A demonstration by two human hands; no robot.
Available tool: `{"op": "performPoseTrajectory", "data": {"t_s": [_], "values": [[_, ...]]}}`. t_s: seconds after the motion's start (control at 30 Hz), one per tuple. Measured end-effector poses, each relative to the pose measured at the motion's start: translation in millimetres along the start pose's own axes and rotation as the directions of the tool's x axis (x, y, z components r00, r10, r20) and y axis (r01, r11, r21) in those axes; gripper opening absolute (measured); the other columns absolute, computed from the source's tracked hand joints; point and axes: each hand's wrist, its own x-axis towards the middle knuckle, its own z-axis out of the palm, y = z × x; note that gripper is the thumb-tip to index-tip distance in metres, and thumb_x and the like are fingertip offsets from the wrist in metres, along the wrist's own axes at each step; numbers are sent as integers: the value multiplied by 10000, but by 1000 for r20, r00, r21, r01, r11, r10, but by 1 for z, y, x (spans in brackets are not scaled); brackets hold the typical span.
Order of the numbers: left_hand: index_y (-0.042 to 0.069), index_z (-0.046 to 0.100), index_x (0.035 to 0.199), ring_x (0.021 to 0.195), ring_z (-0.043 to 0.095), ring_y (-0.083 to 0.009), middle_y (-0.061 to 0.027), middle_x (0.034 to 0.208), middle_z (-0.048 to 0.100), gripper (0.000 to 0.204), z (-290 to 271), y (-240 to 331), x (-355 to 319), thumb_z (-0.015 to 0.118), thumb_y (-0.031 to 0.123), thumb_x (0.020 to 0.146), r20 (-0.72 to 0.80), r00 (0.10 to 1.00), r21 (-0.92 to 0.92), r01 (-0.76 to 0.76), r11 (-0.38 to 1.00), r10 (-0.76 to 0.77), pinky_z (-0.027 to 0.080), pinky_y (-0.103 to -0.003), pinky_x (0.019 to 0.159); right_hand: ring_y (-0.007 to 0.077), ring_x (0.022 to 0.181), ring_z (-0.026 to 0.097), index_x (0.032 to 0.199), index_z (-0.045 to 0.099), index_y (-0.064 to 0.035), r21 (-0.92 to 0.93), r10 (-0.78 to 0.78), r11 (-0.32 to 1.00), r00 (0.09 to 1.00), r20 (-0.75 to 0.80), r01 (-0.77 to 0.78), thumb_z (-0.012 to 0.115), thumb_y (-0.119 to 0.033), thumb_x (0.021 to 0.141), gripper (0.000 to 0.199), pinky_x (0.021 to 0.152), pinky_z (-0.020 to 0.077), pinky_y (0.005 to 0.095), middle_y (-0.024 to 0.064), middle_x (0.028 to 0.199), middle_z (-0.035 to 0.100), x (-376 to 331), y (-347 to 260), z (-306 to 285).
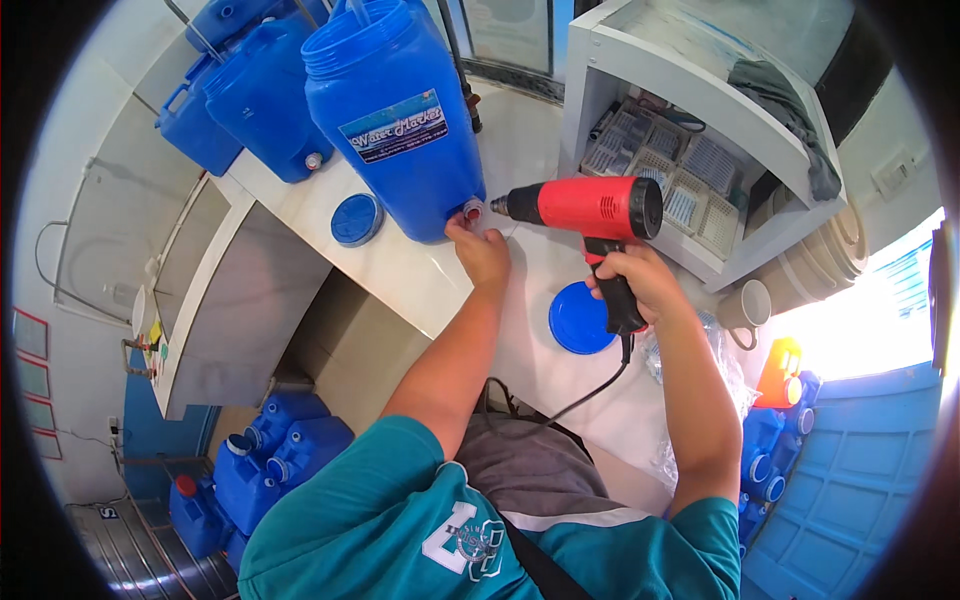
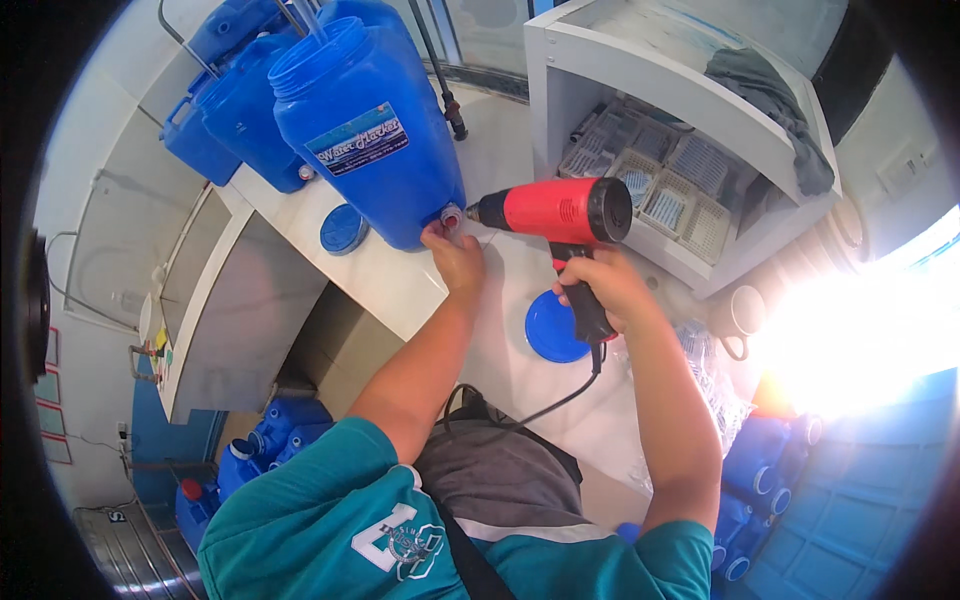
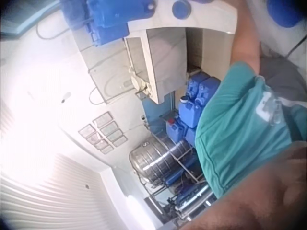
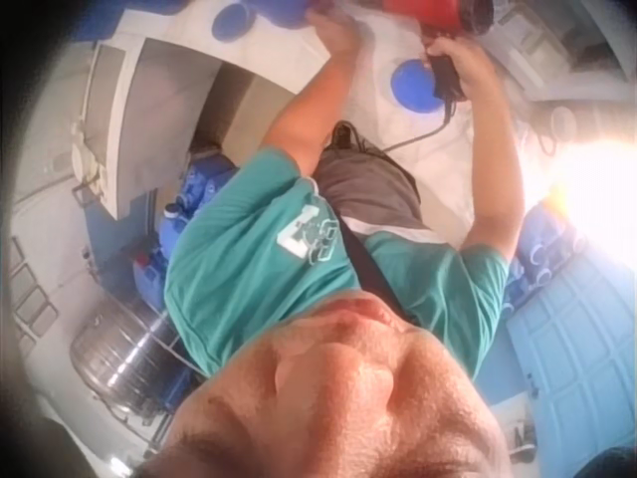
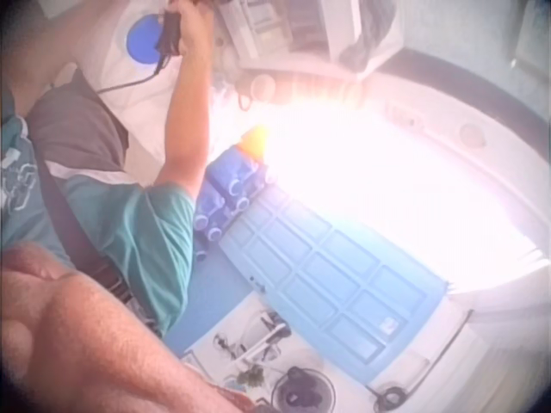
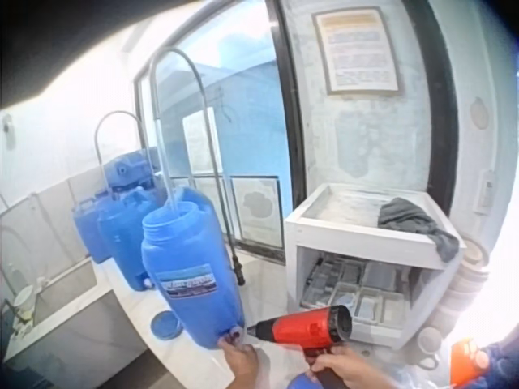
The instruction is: The person applies plastic seals to the caps of blue water jugs, uses a heat gun to shrink the seals onto the caps, and washes a jug with a sponge and water at a sink. They also use scissors to cut plastic material for a cap.
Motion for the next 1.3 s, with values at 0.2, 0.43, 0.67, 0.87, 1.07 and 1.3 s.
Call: {"op": "performPoseTrajectory", "data": {"t_s": [0.2,0.43,0.67,0.87,1.07,1.3], "values": [[-56,366,1218,1175,574,-488,-355,1234,540,448,-1,-5,1,520,-60,798,-2,1000,24,-21,999,21,432,-494,1031,233,782,672,1160,551,63,17,19,1000,1000,8,-19,641,-66,780,411,703,576,343,178,922,651,-1,20,1],[-17,339,1189,1125,602,-404,-283,1204,554,418,0,-19,4,491,-94,808,-102,992,-114,-87,990,75,447,-463,1002,227,815,674,1186,536,57,91,-28,996,999,41,25,631,-59,782,430,698,589,341,149,996,599,1,20,20],[80,334,1221,1008,583,-203,-132,1195,591,441,-2,-11,29,540,-71,862,319,838,-783,497,375,-443,468,-354,884,233,826,670,1311,524,51,82,-109,991,994,-18,110,594,-38,719,603,699,595,348,156,1174,619,-19,1,32],[135,342,1347,1041,566,-167,-111,1416,513,527,-65,-10,13,607,14,908,567,754,-538,644,544,-331,463,-311,849,243,752,675,1364,509,60,135,-488,870,868,88,475,598,-17,669,705,659,568,348,213,1112,675,-99,-42,30],[101,384,1380,1213,582,-220,-142,1407,558,444,-166,-21,30,569,90,977,689,683,-285,564,775,-244,448,-334,967,175,644,611,1314,512,77,-254,-696,716,695,-180,651,639,-141,707,658,594,516,301,194,1040,673,-114,-155,55],[82,413,1379,1163,597,-213,-145,1381,573,430,-223,-29,53,588,129,990,691,662,-221,576,787,-290,457,-326,971,208,755,684,1043,707,-2,-836,-621,546,692,-369,44,647,-223,771,356,669,514,339,121,832,692,-23,-273,14]]}}
